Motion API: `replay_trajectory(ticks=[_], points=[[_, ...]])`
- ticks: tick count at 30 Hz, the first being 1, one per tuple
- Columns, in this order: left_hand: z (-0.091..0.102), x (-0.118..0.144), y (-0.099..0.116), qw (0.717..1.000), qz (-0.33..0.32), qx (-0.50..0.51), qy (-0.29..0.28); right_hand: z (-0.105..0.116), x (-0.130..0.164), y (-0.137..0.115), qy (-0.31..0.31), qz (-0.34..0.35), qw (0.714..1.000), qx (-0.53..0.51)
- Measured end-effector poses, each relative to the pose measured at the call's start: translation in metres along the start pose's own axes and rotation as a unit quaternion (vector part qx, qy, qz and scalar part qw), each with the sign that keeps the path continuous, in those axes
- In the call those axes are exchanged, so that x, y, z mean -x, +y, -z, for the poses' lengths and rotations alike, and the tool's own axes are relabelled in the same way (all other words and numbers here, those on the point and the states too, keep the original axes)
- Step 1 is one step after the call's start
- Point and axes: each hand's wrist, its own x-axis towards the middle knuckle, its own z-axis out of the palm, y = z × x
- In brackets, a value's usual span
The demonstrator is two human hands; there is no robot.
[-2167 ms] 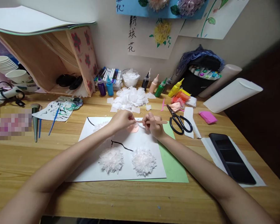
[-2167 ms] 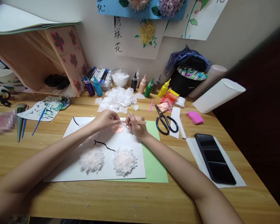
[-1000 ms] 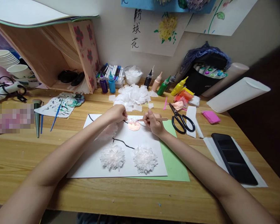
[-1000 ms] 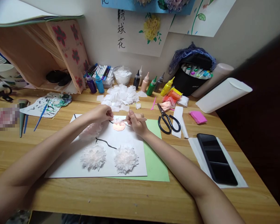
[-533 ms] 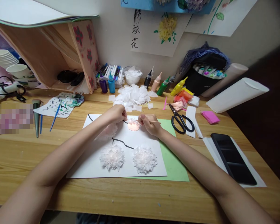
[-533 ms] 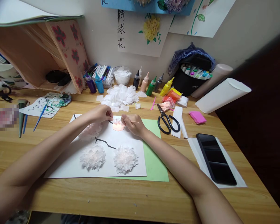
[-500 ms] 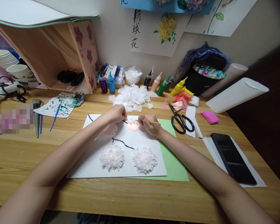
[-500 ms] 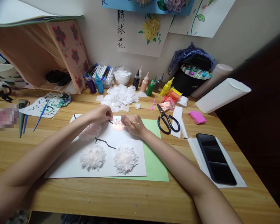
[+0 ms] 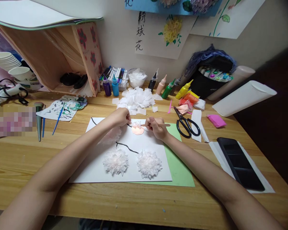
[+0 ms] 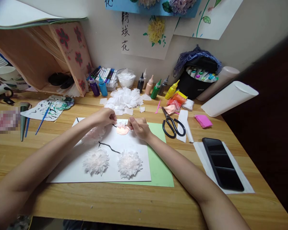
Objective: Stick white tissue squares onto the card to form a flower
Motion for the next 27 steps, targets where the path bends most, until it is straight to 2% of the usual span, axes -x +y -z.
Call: replay_trajectory(ticks=[13,21,27], points=[[0.0003,0.0003,0.001,1.0,-0.004,-0.006,0.001,-0.0011,-0.0005,-0.0004,0.012,0.003,1.0,0.0],[0.0016,0.0004,0.002,1.0,0.002,-0.003,-0.007,-0.0019,-0.0021,-0.0054,0.035,-0.03,0.999,-0.009],[0.0018,0.0008,0.0031,1.0,0.008,-0.003,-0.008,-0.0031,-0.0036,-0.0044,0.045,-0.103,0.992,-0.057]])
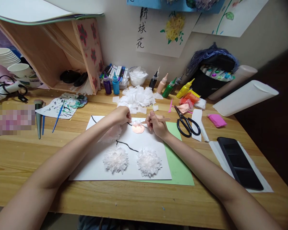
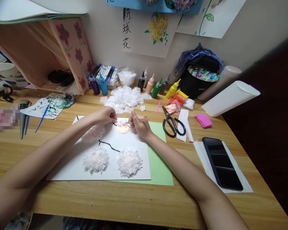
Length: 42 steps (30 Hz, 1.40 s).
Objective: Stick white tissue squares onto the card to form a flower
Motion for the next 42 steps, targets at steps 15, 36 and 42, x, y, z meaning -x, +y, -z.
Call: replay_trajectory(ticks=[15,36,42], points=[[0.0,-0.0005,-0.0007,1.0,-0.005,-0.009,0.0,-0.0029,0.0021,-0.0007,0.028,0.083,0.995,0.056],[-0.0034,-0.0034,-0.0055,1.0,-0.011,0.001,0.005,-0.0028,-0.0002,0.0012,-0.002,0.084,0.995,0.058],[-0.0014,-0.0004,-0.0041,1.0,-0.008,0.001,0.01,-0.0065,-0.0022,-0.0008,-0.038,0.092,0.99,0.104]])
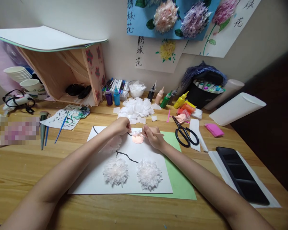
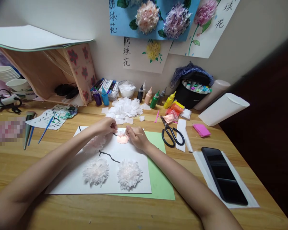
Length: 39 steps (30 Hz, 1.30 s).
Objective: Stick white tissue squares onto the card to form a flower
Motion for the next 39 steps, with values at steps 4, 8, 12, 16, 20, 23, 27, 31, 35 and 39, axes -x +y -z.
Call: replay_trajectory(ticks=[4,8,12,16,20,23,27,31,35,39], points=[[0.001,0.002,0.0,1.0,-0.002,0.009,-0.004,0.0,0.001,0.003,0.017,-0.006,1.0,-0.024],[-0.001,0.0,-0.004,1.0,-0.007,0.02,0.003,0.009,-0.003,0.01,0.119,-0.025,0.992,-0.034],[-0.002,0.0,-0.005,1.0,-0.007,0.019,0.004,0.019,-0.015,0.019,0.129,-0.029,0.991,0.026],[-0.002,0.001,-0.004,1.0,-0.005,0.019,0.009,0.019,-0.02,0.024,0.07,-0.007,0.992,0.104],[-0.004,0.0,-0.005,1.0,-0.007,0.025,0.014,0.016,-0.017,0.023,0.07,0.021,0.988,0.137],[-0.005,-0.001,-0.007,0.999,-0.007,0.031,0.013,0.015,-0.014,0.019,0.104,0.003,0.989,0.104],[0.0,0.0,-0.007,0.998,0.002,0.063,0.004,0.013,-0.009,0.012,0.161,-0.008,0.986,0.035],[0.012,0.006,0.001,0.992,-0.018,0.121,0.019,0.006,-0.003,0.005,0.164,-0.004,0.986,-0.038],[0.019,0.016,0.015,0.989,-0.073,0.13,0.021,-0.002,0.002,0.001,0.118,-0.018,0.989,-0.088],[0.02,0.018,0.019,0.988,-0.081,0.127,0.014,-0.004,0.004,-0.002,0.104,-0.022,0.988,-0.111]])
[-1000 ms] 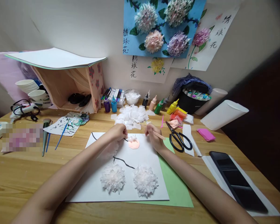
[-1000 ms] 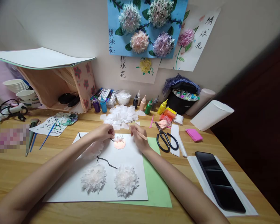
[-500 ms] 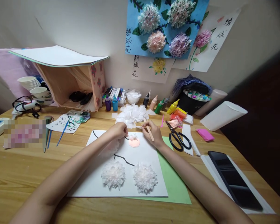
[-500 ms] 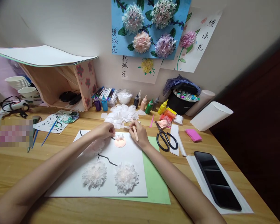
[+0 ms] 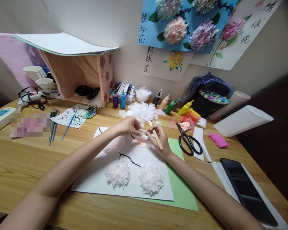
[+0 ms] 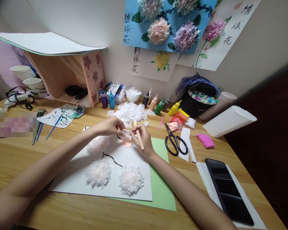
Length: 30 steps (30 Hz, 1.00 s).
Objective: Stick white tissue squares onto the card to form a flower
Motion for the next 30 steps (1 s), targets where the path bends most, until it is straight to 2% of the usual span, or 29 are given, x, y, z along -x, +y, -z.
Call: replay_trajectory(ticks=[5,7,9,12,14,20,22,30], points=[[0.008,-0.001,-0.008,1.0,0.011,0.017,-0.018,0.004,0.004,-0.005,-0.004,0.008,1.0,0.001],[0.015,0.001,-0.009,0.999,0.028,-0.002,-0.039,0.007,0.007,-0.006,-0.01,0.054,0.998,0.02],[0.022,0.004,-0.009,0.996,0.047,-0.026,-0.069,0.009,0.01,-0.006,-0.047,0.126,0.989,0.055],[0.029,0.007,-0.012,0.99,0.06,-0.052,-0.118,0.009,0.011,-0.005,-0.148,0.219,0.956,0.126],[0.03,0.006,-0.015,0.985,0.06,-0.065,-0.146,0.006,0.009,-0.005,-0.19,0.262,0.928,0.182],[0.025,0.001,-0.019,0.978,0.069,-0.083,-0.181,0.001,0.006,-0.004,-0.192,0.356,0.86,0.312],[0.022,0.001,-0.017,0.977,0.077,-0.081,-0.185,0.0,0.006,-0.005,-0.191,0.366,0.851,0.325],[0.017,0.0,-0.016,0.975,0.084,-0.061,-0.196,0.001,0.006,-0.006,-0.194,0.356,0.851,0.333]])
